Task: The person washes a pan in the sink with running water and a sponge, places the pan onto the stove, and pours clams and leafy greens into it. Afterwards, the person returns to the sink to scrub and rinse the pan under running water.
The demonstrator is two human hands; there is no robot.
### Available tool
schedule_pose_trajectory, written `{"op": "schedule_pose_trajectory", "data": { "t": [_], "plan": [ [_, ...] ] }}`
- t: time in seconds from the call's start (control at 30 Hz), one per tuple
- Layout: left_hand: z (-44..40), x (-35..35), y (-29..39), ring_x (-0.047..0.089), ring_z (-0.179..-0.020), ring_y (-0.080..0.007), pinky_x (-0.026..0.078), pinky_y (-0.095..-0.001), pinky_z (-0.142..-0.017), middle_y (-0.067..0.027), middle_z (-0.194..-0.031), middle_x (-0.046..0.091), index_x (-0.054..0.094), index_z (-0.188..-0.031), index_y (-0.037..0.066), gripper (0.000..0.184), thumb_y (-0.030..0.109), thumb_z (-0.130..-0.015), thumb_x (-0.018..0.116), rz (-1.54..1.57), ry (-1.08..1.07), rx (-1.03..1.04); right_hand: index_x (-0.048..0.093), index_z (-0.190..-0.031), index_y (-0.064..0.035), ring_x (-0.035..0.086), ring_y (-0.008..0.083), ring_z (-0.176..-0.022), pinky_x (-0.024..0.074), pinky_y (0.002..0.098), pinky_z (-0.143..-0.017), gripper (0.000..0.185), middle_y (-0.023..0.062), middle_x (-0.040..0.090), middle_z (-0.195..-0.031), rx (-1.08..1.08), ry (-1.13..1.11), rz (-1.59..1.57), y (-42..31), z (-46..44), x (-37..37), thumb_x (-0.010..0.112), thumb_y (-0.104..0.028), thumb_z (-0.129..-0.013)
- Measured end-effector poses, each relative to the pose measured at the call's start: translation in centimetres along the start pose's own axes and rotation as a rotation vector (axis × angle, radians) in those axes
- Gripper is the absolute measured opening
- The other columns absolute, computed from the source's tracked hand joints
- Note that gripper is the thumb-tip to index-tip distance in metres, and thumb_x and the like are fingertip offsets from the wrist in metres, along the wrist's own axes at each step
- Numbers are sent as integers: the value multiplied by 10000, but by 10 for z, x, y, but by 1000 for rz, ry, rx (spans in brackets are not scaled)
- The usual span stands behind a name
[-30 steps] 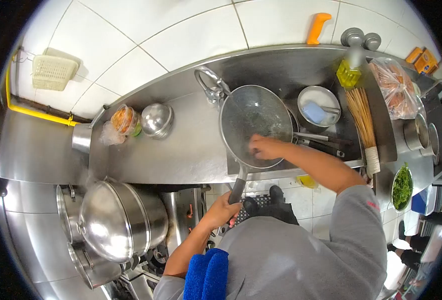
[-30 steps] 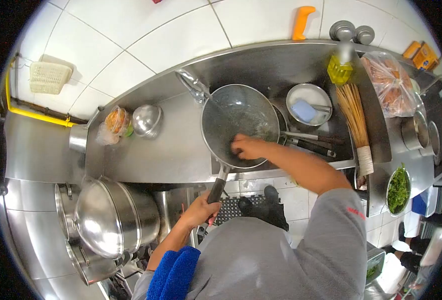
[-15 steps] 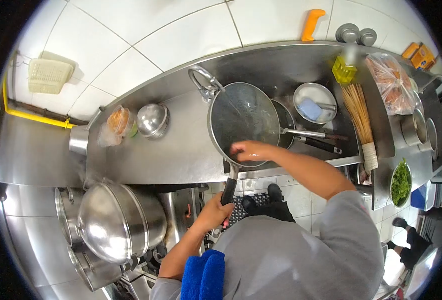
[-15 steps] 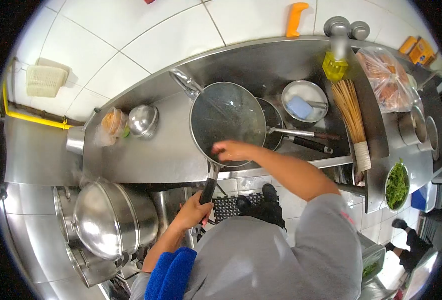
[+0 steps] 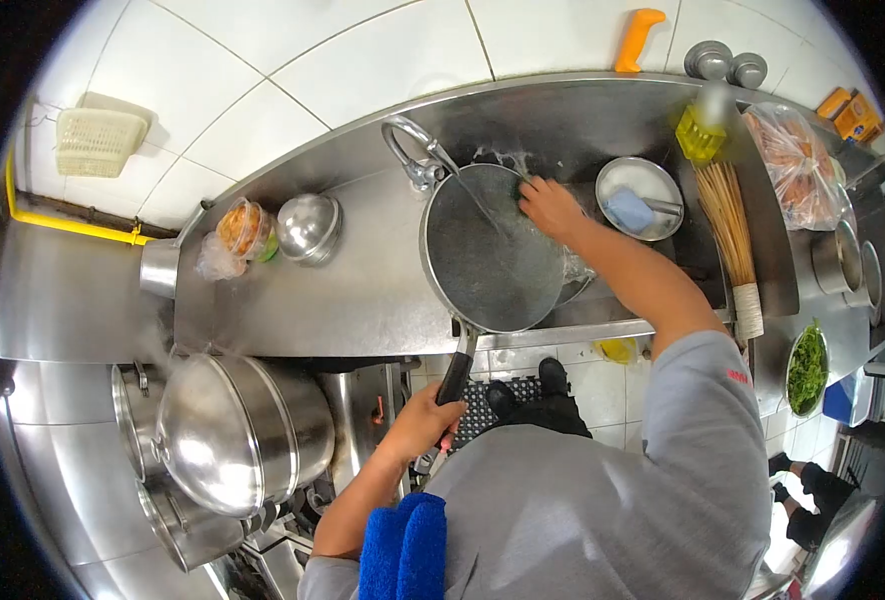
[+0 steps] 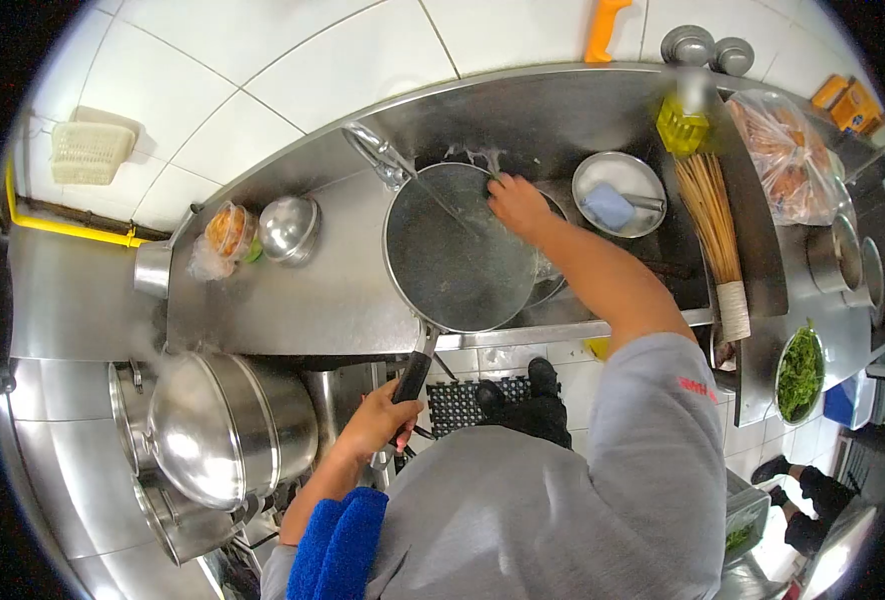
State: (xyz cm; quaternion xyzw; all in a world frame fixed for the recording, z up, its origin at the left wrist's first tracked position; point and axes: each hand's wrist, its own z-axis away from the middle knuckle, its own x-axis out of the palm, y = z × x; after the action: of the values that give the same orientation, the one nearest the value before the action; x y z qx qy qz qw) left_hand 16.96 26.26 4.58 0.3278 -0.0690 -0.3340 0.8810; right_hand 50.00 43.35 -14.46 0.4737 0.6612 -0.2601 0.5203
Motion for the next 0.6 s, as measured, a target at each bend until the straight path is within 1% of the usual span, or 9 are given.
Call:
{"op": "schedule_pose_trajectory", "data": {
  "t": [0.03,0.1,0.2,0.27,0.33,0.4,0.5,0.57,0.6],
  "plan": [
    [-2,2,-5,473,-404,-117,383,-270,-372,-32,-578,481,449,-823,12,138,104,-833,552,1,25,5,660,-909,-87,510,248,-997,497,350,-761,175,93,524,-1101,125,6,-59,-13,18,5,543,-178,-816],
    [-6,2,-12,473,-405,-117,383,-268,-373,-33,-578,481,449,-815,15,140,107,-833,553,5,47,12,646,-933,-69,518,280,-1034,520,378,-781,188,120,514,-1134,427,-354,-250,-53,49,-17,541,-162,-808],
    [-9,3,-9,471,-415,-113,383,-264,-378,-36,-595,486,445,-835,18,142,108,-832,554,72,7,-5,631,-961,-58,520,301,-1060,533,411,-794,201,140,504,-1151,438,-408,-381,-72,75,-20,541,-136,-799],
    [-6,4,-2,471,-418,-111,383,-263,-380,-33,-596,483,445,-842,17,140,106,-832,553,85,-26,-14,624,-977,-65,516,296,-1061,526,400,-801,214,129,501,-1130,382,-181,-280,-44,58,-8,556,-127,-783],
    [-5,2,1,471,-420,-110,383,-262,-382,-31,-597,480,445,-850,15,140,104,-833,552,88,-57,-24,632,-944,-65,511,285,-1066,506,367,-819,193,116,508,-1111,236,-7,-110,-9,17,0,572,-129,-772],
    [-4,2,3,470,-409,-117,388,-274,-370,-28,-590,487,441,-896,36,164,109,-832,573,39,-51,-22,644,-919,-80,503,270,-1079,477,355,-827,179,96,525,-1088,144,-58,-62,6,-13,-17,577,-154,-769],
    [-4,5,-4,469,-407,-119,392,-274,-369,-31,-589,487,439,-899,31,174,112,-826,574,122,-25,-40,659,-914,-89,525,263,-1047,459,357,-822,169,84,560,-1051,173,21,-44,-8,15,-15,560,-159,-796],
    [-8,8,-9,469,-405,-120,394,-268,-374,-33,-588,488,441,-899,25,174,106,-821,573,143,-24,-37,665,-925,-89,551,271,-1017,461,378,-795,181,99,592,-1034,252,-288,-11,-45,52,-14,547,-176,-819],
    [-12,9,-11,468,-411,-119,387,-267,-380,-32,-591,484,446,-887,20,159,101,-822,567,171,-38,-32,654,-980,-82,567,284,-1007,462,399,-784,222,115,592,-1054,263,-493,-112,-68,61,-24,572,-183,-801]
  ]
}}
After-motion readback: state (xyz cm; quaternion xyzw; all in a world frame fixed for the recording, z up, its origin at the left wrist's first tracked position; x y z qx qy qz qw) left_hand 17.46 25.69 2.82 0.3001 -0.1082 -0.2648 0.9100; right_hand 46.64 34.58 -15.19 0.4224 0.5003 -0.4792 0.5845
